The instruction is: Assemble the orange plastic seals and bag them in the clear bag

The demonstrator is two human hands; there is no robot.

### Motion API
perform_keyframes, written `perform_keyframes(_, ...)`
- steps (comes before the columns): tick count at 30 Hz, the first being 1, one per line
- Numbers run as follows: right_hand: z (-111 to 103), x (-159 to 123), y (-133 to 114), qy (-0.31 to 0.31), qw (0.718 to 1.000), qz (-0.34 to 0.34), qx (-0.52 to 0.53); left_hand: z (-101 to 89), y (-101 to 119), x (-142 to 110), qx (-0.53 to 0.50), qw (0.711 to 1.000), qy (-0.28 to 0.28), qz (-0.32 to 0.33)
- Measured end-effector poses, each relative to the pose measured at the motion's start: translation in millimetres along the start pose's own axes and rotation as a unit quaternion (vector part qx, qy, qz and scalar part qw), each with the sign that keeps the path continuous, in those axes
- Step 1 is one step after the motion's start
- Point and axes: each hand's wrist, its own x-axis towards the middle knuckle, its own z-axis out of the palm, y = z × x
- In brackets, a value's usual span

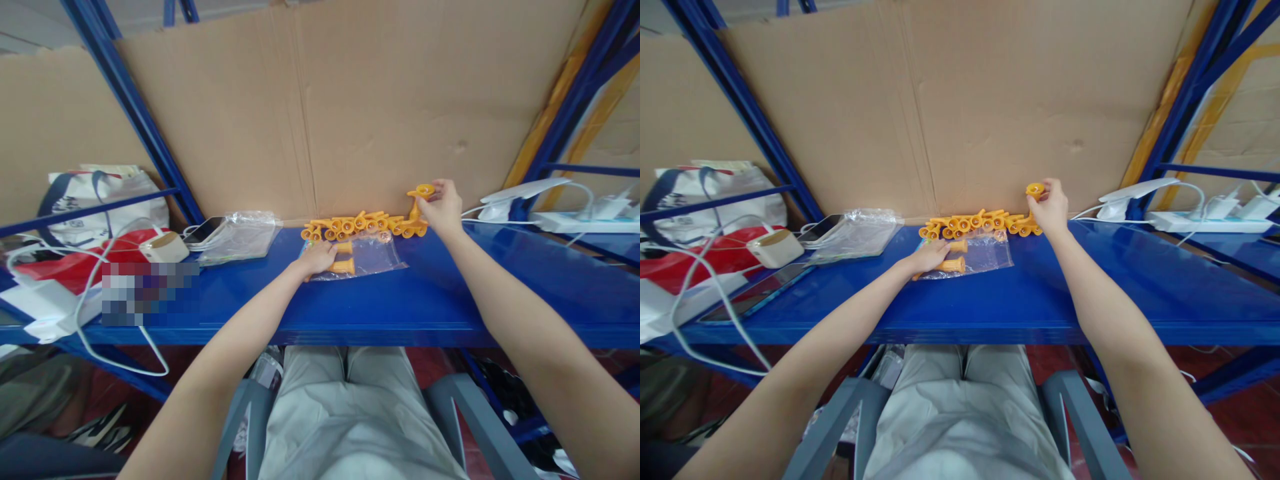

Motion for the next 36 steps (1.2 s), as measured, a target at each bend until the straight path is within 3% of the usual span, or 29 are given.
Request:
perform_keyframes(4, -10.5, -4.9, -24.6, -0.052, 0.996, -0.067, 0.035, -3.6, 2.2, -3.3, 0.028, 0.999, -0.015, -0.038)
perform_keyframes(9, -18.1, -12.2, -44.7, -0.197, 0.967, -0.157, 0.026, -5.4, 4.5, -5.0, 0.031, 0.999, -0.015, -0.04)
perform_keyframes(15, -17.9, -19.4, -48.6, -0.393, 0.906, -0.151, -0.027, 1.3, 0.6, 0.0, 0.009, 0.999, -0.02, -0.034)
perform_keyframes(18, -13.3, -22.3, -47.3, -0.453, 0.877, -0.161, -0.009, 5.0, -2.4, 2.6, -0.014, 0.999, -0.024, -0.043)
perform_keyframes(22, -1.1, -31.2, -53.9, -0.477, 0.857, -0.188, 0.045, 7.1, -5.3, 4.1, -0.027, 0.999, -0.028, -0.032)
perform_keyframes(28, 16.0, -46.0, -70.3, -0.424, 0.871, -0.207, 0.136, 7.5, -5.0, 3.6, -0.032, 0.999, -0.019, -0.035)
perform_keyframes(32, 12.5, -37.8, -62.2, -0.413, 0.887, -0.2, 0.051, 6.4, -3.3, 2.6, -0.04, 0.998, -0.016, -0.035)
perform_keyframes(36, 7.7, -30.5, -48.3, -0.445, 0.869, -0.202, -0.077, 5.2, -2.4, 1.8, -0.052, 0.998, 0.003, -0.03)
